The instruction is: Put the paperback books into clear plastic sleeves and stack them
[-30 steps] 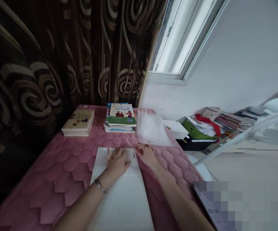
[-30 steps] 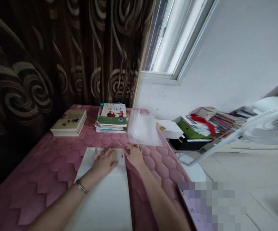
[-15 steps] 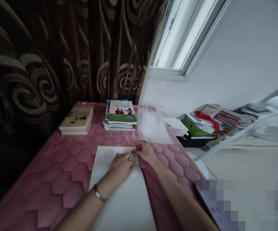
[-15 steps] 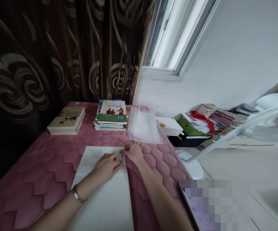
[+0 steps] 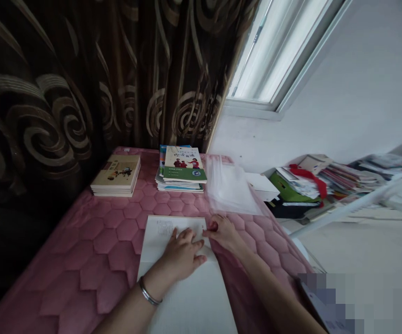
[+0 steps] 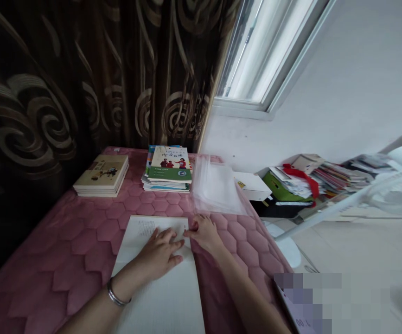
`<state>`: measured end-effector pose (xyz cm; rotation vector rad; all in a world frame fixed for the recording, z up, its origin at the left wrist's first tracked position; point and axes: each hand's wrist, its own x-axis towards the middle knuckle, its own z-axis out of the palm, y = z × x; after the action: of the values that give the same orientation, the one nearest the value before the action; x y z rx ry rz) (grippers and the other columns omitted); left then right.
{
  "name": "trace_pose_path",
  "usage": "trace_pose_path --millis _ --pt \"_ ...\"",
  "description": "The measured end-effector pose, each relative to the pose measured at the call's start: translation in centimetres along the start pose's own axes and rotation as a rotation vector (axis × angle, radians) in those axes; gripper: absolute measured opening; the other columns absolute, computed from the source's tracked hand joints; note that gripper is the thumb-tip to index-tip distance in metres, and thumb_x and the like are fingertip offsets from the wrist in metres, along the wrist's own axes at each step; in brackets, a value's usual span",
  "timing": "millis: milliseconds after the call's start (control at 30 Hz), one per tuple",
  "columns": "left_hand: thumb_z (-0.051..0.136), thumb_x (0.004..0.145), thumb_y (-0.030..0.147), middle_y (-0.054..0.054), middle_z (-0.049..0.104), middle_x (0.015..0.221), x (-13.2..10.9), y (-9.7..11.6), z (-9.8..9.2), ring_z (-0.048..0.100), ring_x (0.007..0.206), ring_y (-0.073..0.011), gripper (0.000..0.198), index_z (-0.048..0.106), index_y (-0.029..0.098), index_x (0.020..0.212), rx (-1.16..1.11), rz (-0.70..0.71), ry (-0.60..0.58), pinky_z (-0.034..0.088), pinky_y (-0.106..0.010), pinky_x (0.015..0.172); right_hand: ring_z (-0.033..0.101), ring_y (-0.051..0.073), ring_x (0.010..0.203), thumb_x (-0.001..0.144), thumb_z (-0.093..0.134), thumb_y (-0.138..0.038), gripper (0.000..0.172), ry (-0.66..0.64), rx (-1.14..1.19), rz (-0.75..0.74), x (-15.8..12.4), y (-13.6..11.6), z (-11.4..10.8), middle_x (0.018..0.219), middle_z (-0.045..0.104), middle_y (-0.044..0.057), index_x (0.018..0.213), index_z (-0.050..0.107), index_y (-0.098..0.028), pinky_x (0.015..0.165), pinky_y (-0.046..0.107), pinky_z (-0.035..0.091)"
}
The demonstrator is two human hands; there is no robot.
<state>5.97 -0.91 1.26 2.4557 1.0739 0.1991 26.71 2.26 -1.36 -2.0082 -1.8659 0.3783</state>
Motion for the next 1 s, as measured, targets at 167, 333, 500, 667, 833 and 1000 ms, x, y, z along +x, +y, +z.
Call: trace_pose_path --millis 167,333,500,667,833,1000 --pt "0.045 0.091 0.048 -0.011 0.052 0.135 0.0 -0.1 0.1 0.040 0.133 -0.0256 0.044 0.056 0.028 0.129 -0.017 -0.001 0.000 0.018 -0.055 0.114 0.061 0.018 0.070 0.076 0.067 -0.041 0.022 0.063 -0.051 0.144 2.5 -1.6 -0.2 0.072 0.068 0.002 0.071 0.061 -0.021 0.059 0.027 0.034" --pt "0.047 0.090 0.048 -0.011 0.051 0.135 -0.1 0.0 -0.1 0.041 0.132 -0.0248 0.044 0.056 0.029 0.129 -0.029 -0.011 0.000 0.017 -0.055 0.114 0.061 0.017 0.069 0.076 0.067 -0.039 0.020 0.024 -0.065 0.125 1.7 -1.8 -0.4 0.070 0.068 0.001 0.069 0.062 -0.020 0.060 0.026 0.033" --pt "0.044 0.092 0.047 -0.012 0.051 0.134 -0.1 0.2 -0.4 0.040 0.132 -0.0251 0.043 0.056 0.028 0.129 -0.026 -0.012 -0.015 0.018 -0.056 0.113 0.059 0.015 0.068 0.071 0.070 -0.035 0.020 -0.038 0.032 0.013 -1.1 -0.9 -0.3 0.070 0.067 -0.001 0.064 0.059 -0.020 0.058 0.024 0.033" --pt "0.044 0.091 0.046 -0.012 0.052 0.132 0.0 0.2 -0.6 0.039 0.133 -0.0259 0.044 0.056 0.027 0.129 -0.014 0.005 -0.022 0.019 -0.055 0.113 0.059 0.015 0.064 0.076 0.068 -0.039 0.024 0.073 -0.006 0.093 0.6 -1.3 0.0 0.066 0.067 0.000 0.063 0.060 -0.021 0.057 0.025 0.033" --pt "0.044 0.091 0.046 -0.010 0.052 0.133 -0.2 0.1 -0.5 0.039 0.133 -0.0252 0.043 0.056 0.029 0.128 -0.018 0.009 -0.011 0.020 -0.053 0.113 0.064 0.020 0.073 0.085 0.059 -0.038 0.020 0.130 -0.109 0.141 2.0 -2.9 -0.4 0.078 0.070 0.005 0.076 0.064 -0.021 0.062 0.027 0.038" --pt "0.047 0.090 0.049 -0.012 0.050 0.136 -0.1 0.0 -0.3 0.039 0.133 -0.0275 0.044 0.057 0.025 0.125 -0.001 0.018 -0.008 0.019 -0.055 0.113 0.060 0.022 0.103 0.091 0.047 -0.024 0.022 0.124 -0.117 -0.164 -1.1 -4.5 0.1 0.110 0.067 0.008 0.100 0.066 -0.020 0.088 0.031 0.041"
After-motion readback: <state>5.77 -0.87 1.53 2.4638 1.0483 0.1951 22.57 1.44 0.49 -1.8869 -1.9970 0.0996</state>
